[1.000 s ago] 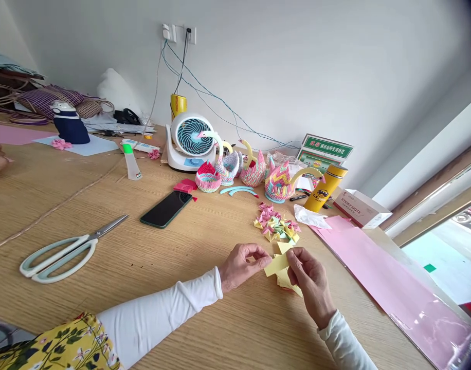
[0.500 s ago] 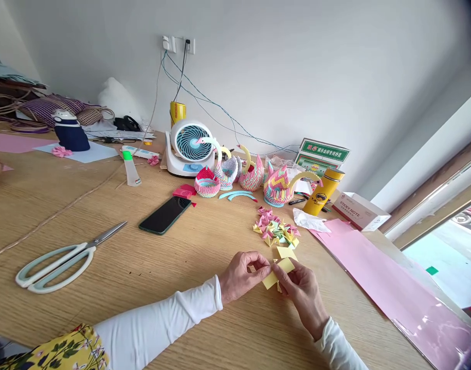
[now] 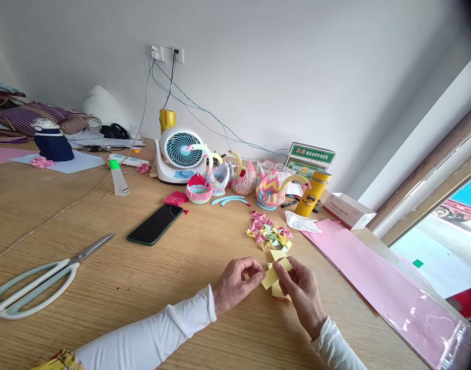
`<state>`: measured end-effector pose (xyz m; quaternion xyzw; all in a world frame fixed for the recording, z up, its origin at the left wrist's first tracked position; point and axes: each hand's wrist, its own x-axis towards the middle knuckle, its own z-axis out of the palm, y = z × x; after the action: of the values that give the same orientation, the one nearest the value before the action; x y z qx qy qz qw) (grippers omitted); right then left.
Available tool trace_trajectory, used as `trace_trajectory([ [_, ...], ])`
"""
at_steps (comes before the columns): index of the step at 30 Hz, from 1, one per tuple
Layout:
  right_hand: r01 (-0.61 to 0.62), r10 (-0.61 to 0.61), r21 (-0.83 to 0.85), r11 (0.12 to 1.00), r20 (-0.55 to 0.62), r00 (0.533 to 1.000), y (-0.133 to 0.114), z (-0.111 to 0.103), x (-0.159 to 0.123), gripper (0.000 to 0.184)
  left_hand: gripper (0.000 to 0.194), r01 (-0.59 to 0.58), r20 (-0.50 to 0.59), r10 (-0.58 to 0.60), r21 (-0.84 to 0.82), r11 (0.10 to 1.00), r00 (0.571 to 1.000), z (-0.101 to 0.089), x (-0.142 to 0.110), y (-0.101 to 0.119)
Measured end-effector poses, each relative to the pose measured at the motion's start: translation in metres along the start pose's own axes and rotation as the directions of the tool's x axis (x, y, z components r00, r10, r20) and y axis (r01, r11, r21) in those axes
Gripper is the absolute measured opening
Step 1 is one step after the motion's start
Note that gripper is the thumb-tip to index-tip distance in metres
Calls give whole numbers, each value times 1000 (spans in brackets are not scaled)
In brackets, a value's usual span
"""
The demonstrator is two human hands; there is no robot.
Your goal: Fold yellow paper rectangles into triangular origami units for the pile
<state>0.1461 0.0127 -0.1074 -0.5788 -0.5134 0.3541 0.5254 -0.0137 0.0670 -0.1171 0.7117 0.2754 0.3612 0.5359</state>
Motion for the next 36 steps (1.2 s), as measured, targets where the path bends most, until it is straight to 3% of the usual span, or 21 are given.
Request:
trace_trajectory([
  [6,30,-27,34,999,-103,994,2,-8,4,36,23,10,17,-10,-16,1000,1000,0,0,-2],
  [9,28,-23,37,999,-138,990,2,-11,6,36,25,21,-35,-21,-18,1000,999,0,0,1],
  [12,17,-17,-9,1000,-59,998,4,-9,5,36,27,33,-79,-34,-12,999,996,0,-1,5],
  [16,46,-42,-66,997,64,997,12,-1,3,37,32,24,-31,-22,34,999,999,0,-2,4],
  [27,79,-71,-144,986,64,995,11,-5,2,36,25,8,51,-11,67,998,999,1,-1,0],
  [33,66,-68,-75,995,-29,997,3,-6,3,36,24,13,57,-18,79,997,998,1,-2,1],
  [36,61,-59,10,998,-130,990,3,-10,6,35,25,22,65,-28,92,995,997,1,-3,1],
])
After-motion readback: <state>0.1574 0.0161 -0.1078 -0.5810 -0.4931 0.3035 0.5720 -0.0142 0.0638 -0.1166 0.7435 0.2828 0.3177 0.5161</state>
